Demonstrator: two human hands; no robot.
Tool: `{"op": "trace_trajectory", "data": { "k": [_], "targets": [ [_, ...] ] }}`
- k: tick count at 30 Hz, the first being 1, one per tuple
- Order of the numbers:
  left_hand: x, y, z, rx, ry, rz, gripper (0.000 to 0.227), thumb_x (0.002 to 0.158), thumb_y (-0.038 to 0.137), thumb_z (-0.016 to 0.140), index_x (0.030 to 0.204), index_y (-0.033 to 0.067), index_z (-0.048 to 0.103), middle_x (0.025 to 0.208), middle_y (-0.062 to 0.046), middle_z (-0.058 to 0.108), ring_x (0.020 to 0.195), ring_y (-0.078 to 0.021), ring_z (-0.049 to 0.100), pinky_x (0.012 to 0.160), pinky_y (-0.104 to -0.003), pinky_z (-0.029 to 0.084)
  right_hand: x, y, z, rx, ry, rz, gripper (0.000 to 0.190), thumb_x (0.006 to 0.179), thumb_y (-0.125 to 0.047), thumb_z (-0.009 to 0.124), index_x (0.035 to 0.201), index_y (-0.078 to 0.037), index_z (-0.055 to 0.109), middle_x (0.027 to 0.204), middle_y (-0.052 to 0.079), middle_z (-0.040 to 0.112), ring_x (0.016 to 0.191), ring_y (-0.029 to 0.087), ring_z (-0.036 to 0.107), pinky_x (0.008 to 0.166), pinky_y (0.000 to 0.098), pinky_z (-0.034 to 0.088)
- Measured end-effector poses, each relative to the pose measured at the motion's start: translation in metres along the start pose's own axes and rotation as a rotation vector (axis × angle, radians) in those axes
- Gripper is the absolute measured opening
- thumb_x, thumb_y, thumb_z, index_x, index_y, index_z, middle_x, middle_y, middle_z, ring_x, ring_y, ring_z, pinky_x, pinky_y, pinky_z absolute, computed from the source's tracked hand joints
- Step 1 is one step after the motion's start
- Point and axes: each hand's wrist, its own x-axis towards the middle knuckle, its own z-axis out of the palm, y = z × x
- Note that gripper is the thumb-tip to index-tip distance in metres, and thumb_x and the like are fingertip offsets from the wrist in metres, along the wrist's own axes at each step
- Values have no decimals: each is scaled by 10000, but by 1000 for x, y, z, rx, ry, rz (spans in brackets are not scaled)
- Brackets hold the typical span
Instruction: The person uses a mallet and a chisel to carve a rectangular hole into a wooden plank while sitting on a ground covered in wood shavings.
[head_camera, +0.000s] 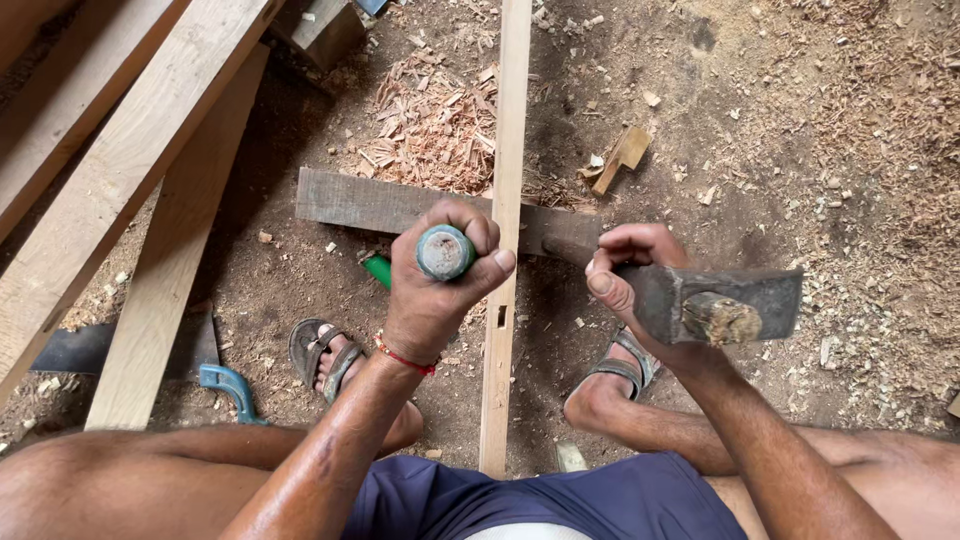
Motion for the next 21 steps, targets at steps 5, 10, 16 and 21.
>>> {"op": "trace_trajectory", "data": {
  "k": [5, 10, 16, 21],
  "targets": [
    [-4, -7, 0, 57, -30, -111, 247, 854, 16, 805, 899, 109, 581, 896, 32, 609, 825, -60, 581, 726, -240, 535, 3, -9, -3, -206, -39, 76, 249, 1000, -274, 665, 1130, -70, 608, 967, 47, 687, 882, 141, 707, 772, 303, 601],
    [-6, -11, -4, 52, -69, -101, 253, 873, 7, 806, 907, 98, 572, 920, 36, 586, 850, -59, 552, 752, -232, 501, -4, -8, -1, -195, -20, -11, 199, 1034, -250, 647, 1102, -68, 603, 1005, 63, 719, 946, 152, 726, 833, 316, 609],
    [-3, -8, -12, 79, 9, -136, 249, 849, 10, 790, 898, 104, 564, 910, 20, 629, 836, -66, 598, 775, -253, 573, -5, 4, 7, -45, 10, -115, 142, 1034, -185, 679, 1048, -63, 607, 937, 55, 707, 947, 187, 725, 899, 334, 606],
    [-1, -6, -18, 49, 29, -141, 247, 867, -14, 771, 914, 100, 557, 943, 2, 606, 865, -79, 574, 764, -251, 524, 0, 9, 13, 27, 44, -136, 111, 992, -125, 712, 995, -61, 622, 888, 44, 695, 878, 181, 722, 832, 327, 610]
  ]
}}
